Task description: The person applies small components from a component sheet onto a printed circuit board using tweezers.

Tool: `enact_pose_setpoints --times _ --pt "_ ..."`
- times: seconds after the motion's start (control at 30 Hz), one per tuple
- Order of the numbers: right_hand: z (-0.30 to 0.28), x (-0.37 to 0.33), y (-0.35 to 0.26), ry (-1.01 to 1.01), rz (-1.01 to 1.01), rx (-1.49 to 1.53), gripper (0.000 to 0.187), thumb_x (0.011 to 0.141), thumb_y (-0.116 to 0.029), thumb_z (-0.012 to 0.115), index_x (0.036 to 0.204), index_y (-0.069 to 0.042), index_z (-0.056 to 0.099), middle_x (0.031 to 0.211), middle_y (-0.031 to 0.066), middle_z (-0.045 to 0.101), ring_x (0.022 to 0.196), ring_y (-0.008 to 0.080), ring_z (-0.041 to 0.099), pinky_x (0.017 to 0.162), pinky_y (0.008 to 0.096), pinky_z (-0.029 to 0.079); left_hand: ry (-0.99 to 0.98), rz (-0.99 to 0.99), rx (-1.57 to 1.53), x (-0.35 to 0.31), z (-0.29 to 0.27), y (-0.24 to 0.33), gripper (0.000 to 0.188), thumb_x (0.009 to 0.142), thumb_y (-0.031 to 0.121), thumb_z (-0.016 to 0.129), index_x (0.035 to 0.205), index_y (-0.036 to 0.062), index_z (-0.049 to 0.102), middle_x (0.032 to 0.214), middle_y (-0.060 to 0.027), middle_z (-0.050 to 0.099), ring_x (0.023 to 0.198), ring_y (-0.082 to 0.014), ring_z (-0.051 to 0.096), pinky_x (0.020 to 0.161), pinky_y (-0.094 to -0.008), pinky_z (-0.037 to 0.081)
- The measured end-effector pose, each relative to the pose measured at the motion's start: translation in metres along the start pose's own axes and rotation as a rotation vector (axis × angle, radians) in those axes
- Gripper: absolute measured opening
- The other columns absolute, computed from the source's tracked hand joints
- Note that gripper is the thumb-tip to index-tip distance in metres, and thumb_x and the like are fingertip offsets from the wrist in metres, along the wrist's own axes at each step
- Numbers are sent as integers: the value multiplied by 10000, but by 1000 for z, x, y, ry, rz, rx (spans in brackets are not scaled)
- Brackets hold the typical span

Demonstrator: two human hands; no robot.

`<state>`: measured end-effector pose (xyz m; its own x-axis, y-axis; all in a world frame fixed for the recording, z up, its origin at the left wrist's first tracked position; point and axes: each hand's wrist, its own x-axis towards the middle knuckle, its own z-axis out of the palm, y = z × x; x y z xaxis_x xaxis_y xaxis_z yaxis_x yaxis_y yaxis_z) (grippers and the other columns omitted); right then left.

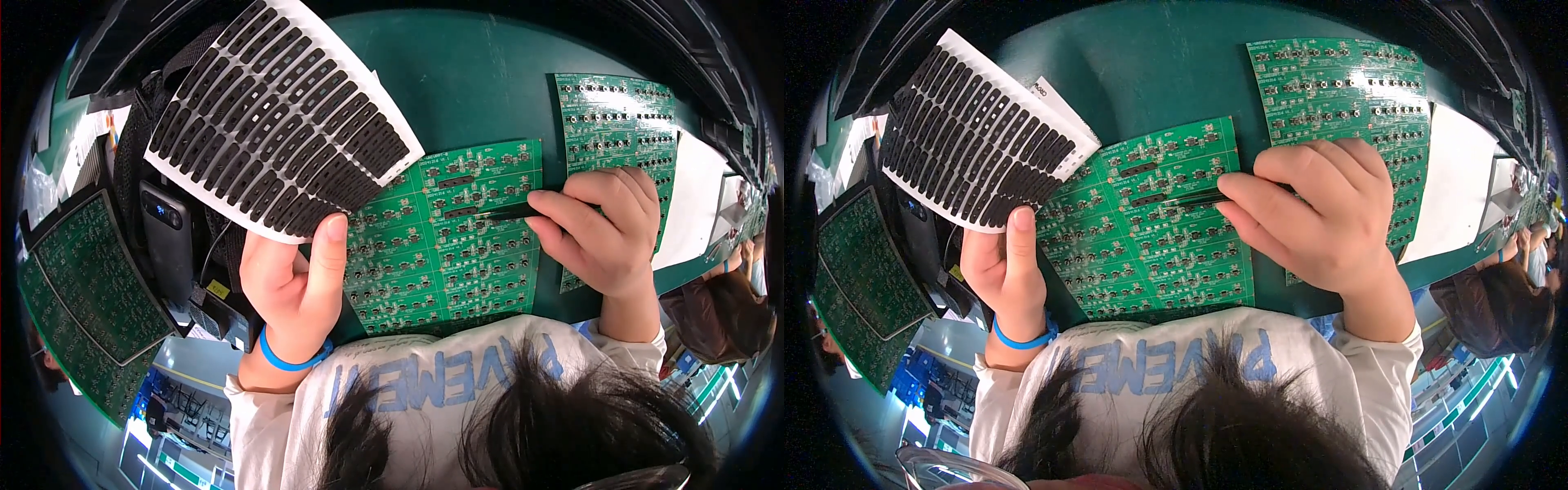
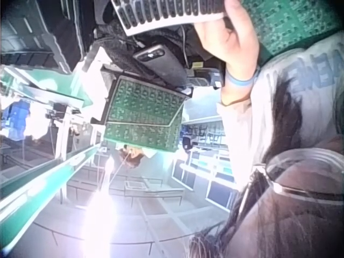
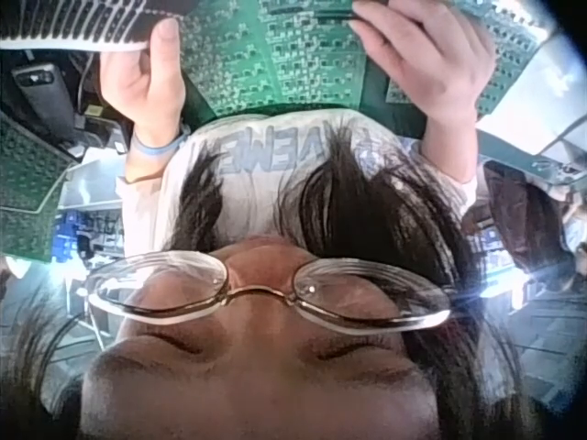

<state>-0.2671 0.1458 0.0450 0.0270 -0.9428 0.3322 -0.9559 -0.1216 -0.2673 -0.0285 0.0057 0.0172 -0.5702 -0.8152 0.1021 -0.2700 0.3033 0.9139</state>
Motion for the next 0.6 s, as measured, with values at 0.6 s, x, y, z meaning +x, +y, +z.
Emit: enact_pose_setpoints --times 0.6 --pt "1 0 0 21 26 -1 244 609 -191 756 837 -142 682 774 -11 557 596 144 540 530 286 376 -9 -10 2 1 0 1 176 827 20 660 993 -37 655 973 -119 638 834 -201 592 727 -264 444"
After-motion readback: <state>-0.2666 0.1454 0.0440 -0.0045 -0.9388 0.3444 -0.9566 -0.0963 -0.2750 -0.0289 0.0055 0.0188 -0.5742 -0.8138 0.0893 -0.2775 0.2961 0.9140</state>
